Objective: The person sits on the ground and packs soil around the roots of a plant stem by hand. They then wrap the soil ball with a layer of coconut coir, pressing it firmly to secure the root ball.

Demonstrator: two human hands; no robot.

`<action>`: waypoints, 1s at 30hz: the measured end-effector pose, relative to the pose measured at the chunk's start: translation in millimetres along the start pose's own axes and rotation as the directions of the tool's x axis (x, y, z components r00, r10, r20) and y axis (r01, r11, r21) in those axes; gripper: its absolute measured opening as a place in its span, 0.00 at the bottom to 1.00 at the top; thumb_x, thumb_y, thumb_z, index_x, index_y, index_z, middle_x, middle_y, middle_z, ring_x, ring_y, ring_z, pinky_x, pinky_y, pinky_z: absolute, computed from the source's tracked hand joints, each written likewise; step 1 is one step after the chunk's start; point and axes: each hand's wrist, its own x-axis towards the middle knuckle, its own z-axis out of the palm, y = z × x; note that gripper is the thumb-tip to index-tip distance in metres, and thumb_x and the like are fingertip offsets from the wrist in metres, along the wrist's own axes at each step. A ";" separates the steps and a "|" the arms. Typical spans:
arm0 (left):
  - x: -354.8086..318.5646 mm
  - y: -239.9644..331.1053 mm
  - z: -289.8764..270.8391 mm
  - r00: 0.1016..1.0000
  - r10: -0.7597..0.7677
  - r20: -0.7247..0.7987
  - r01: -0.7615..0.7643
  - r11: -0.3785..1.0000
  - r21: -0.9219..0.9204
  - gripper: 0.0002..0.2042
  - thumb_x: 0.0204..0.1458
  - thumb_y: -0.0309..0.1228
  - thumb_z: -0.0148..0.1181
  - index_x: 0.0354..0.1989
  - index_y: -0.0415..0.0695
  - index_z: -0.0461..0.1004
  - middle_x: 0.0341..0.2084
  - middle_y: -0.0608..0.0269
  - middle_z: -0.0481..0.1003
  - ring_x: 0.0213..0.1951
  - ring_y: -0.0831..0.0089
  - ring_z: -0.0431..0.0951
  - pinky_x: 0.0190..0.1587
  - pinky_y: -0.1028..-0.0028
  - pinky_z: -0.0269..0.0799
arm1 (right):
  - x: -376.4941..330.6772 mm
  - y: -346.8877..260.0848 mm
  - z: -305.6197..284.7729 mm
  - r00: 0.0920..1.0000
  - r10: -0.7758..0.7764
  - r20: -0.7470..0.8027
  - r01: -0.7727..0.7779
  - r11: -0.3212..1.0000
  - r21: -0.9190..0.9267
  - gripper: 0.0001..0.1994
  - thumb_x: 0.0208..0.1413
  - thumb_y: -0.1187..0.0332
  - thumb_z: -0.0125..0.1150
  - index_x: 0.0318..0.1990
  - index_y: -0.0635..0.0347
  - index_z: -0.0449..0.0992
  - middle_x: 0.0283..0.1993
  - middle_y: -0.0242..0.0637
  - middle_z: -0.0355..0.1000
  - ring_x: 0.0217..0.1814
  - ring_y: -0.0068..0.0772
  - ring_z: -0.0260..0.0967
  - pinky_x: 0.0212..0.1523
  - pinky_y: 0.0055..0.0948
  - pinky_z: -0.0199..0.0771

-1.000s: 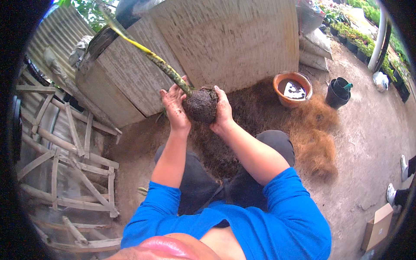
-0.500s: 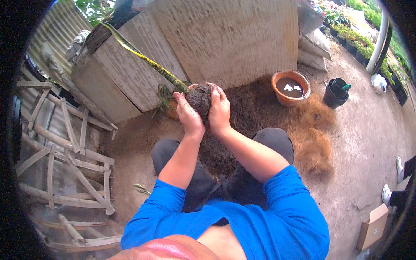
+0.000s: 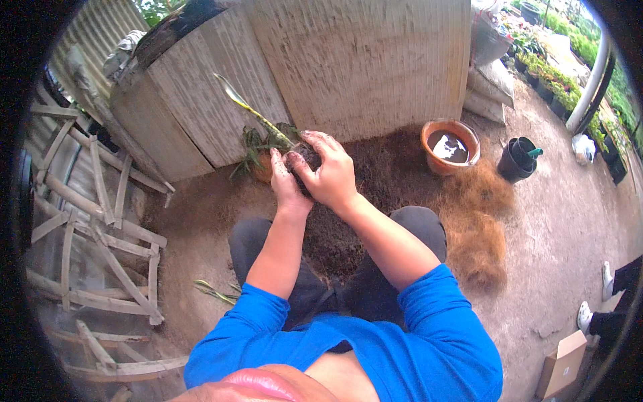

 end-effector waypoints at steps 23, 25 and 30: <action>1.5 14.1 -16.8 0.979 -0.161 0.125 0.169 0.984 -0.056 0.18 0.56 0.44 0.38 0.36 0.43 0.69 0.31 0.59 0.73 0.35 0.66 0.74 0.41 0.66 0.70 | -3.1 -7.0 5.1 0.994 -0.038 0.102 0.019 0.982 0.186 0.07 0.49 0.73 0.54 0.34 0.65 0.76 0.40 0.44 0.73 0.46 0.42 0.69 0.48 0.34 0.67; -1.3 14.2 -14.2 0.982 -0.148 0.114 0.153 0.988 -0.032 0.18 0.56 0.44 0.37 0.36 0.43 0.69 0.31 0.60 0.73 0.36 0.66 0.74 0.41 0.66 0.70 | -3.6 -4.9 5.7 0.996 -0.068 0.060 0.055 0.979 0.194 0.07 0.46 0.72 0.57 0.33 0.64 0.76 0.38 0.42 0.73 0.44 0.43 0.70 0.47 0.35 0.68; -2.9 27.9 -6.7 0.979 -0.143 0.144 0.144 0.990 0.000 0.19 0.56 0.45 0.36 0.37 0.43 0.69 0.33 0.59 0.73 0.37 0.67 0.74 0.42 0.67 0.70 | 2.3 -3.3 1.4 0.984 -0.159 0.087 0.135 0.963 0.232 0.12 0.52 0.66 0.52 0.39 0.63 0.73 0.46 0.44 0.70 0.52 0.43 0.64 0.54 0.36 0.60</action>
